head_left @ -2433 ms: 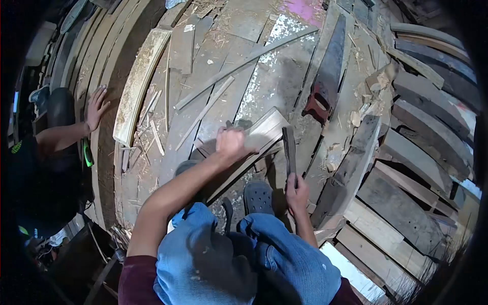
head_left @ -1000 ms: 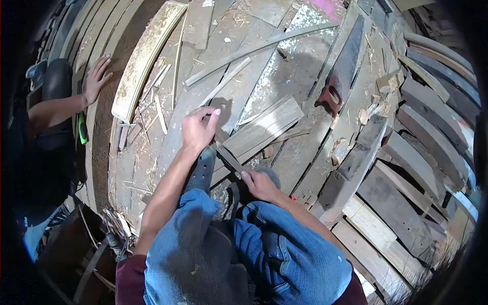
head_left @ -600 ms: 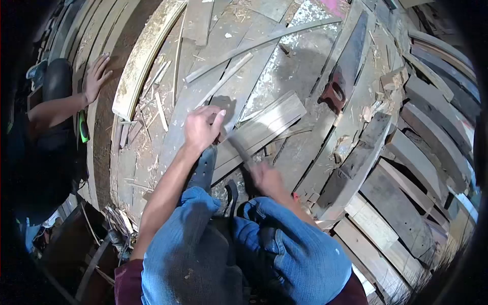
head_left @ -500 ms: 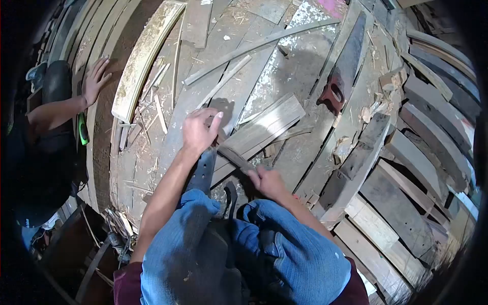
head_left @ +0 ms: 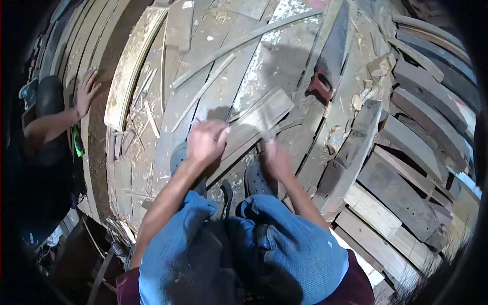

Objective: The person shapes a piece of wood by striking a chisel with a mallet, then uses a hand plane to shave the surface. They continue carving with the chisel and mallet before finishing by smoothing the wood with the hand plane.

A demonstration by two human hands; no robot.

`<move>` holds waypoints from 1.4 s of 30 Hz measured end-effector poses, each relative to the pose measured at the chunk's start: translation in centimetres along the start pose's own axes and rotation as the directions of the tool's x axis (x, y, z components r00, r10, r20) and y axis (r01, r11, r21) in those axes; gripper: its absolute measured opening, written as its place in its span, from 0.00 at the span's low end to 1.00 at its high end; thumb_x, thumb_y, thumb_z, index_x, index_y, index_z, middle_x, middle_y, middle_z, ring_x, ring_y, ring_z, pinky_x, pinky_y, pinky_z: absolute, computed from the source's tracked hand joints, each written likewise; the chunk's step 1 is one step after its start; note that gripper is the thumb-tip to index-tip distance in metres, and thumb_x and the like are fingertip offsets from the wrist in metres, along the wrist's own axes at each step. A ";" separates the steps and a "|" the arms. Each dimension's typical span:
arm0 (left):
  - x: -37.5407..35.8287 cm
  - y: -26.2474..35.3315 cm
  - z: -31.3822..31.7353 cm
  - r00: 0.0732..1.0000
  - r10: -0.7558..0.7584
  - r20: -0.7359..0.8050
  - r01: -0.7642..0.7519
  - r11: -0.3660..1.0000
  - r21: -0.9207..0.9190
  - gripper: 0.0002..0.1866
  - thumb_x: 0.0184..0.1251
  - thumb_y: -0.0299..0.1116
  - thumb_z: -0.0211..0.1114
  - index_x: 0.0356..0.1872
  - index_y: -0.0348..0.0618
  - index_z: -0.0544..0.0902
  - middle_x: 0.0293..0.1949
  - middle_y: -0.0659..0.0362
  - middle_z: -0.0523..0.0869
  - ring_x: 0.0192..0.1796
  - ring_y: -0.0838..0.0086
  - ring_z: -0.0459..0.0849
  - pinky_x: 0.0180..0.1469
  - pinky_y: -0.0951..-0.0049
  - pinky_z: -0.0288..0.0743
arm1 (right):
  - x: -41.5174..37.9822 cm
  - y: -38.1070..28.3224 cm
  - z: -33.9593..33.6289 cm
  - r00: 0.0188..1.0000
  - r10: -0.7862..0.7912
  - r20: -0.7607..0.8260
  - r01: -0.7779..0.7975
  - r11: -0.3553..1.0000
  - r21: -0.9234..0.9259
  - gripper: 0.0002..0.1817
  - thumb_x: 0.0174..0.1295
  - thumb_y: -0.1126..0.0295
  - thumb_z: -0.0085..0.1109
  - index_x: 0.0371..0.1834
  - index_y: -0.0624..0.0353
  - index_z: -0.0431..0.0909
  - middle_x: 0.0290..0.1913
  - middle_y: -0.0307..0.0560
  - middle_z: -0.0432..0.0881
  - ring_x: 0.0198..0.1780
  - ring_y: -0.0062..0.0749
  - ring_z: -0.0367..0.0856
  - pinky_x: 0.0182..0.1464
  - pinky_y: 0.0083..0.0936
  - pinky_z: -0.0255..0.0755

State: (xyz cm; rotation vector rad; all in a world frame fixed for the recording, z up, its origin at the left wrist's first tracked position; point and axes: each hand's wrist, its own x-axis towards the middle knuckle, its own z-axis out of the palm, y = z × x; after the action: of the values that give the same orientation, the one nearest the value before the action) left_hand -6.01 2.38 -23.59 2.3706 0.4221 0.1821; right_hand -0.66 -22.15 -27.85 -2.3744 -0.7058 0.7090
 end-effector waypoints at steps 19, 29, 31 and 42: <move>-0.4 -0.4 0.6 0.998 0.041 -0.037 -0.041 0.999 -0.003 0.08 0.65 0.34 0.67 0.36 0.38 0.87 0.40 0.51 0.90 0.43 0.57 0.88 0.51 0.61 0.78 | 2.2 1.4 -2.3 0.945 0.326 -0.022 -0.322 0.942 0.092 0.28 0.74 0.48 0.46 0.34 0.65 0.81 0.31 0.70 0.81 0.37 0.68 0.81 0.38 0.52 0.75; -0.6 -0.9 0.8 0.997 0.051 -0.056 -0.051 0.999 -0.004 0.08 0.64 0.33 0.69 0.35 0.38 0.87 0.40 0.51 0.90 0.43 0.56 0.88 0.50 0.60 0.78 | 0.5 1.5 -0.2 0.994 0.065 0.089 -0.065 0.998 0.000 0.34 0.72 0.42 0.43 0.33 0.67 0.81 0.29 0.71 0.81 0.36 0.67 0.82 0.40 0.55 0.74; -0.4 -0.6 0.4 0.998 0.042 -0.037 -0.041 0.999 0.013 0.09 0.64 0.34 0.69 0.35 0.38 0.87 0.40 0.51 0.90 0.43 0.56 0.88 0.51 0.60 0.78 | -0.4 1.3 -1.5 0.983 0.058 0.174 -0.045 0.996 -0.078 0.33 0.73 0.42 0.43 0.33 0.65 0.82 0.29 0.70 0.81 0.35 0.67 0.82 0.39 0.55 0.75; -1.4 1.1 2.0 0.850 -0.146 0.507 -0.112 0.889 0.443 0.19 0.60 0.52 0.68 0.32 0.43 0.85 0.33 0.53 0.88 0.39 0.62 0.89 0.39 0.62 0.80 | 1.4 1.3 -3.3 0.979 0.179 0.103 -0.176 0.984 -0.032 0.32 0.73 0.45 0.45 0.40 0.68 0.84 0.29 0.73 0.81 0.36 0.73 0.80 0.40 0.54 0.76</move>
State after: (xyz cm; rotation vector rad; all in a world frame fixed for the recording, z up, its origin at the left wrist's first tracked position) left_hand -6.56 -0.10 -24.35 2.7326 0.2277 -0.6493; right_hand 2.85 -23.38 -26.79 -2.4565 -0.5514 0.9122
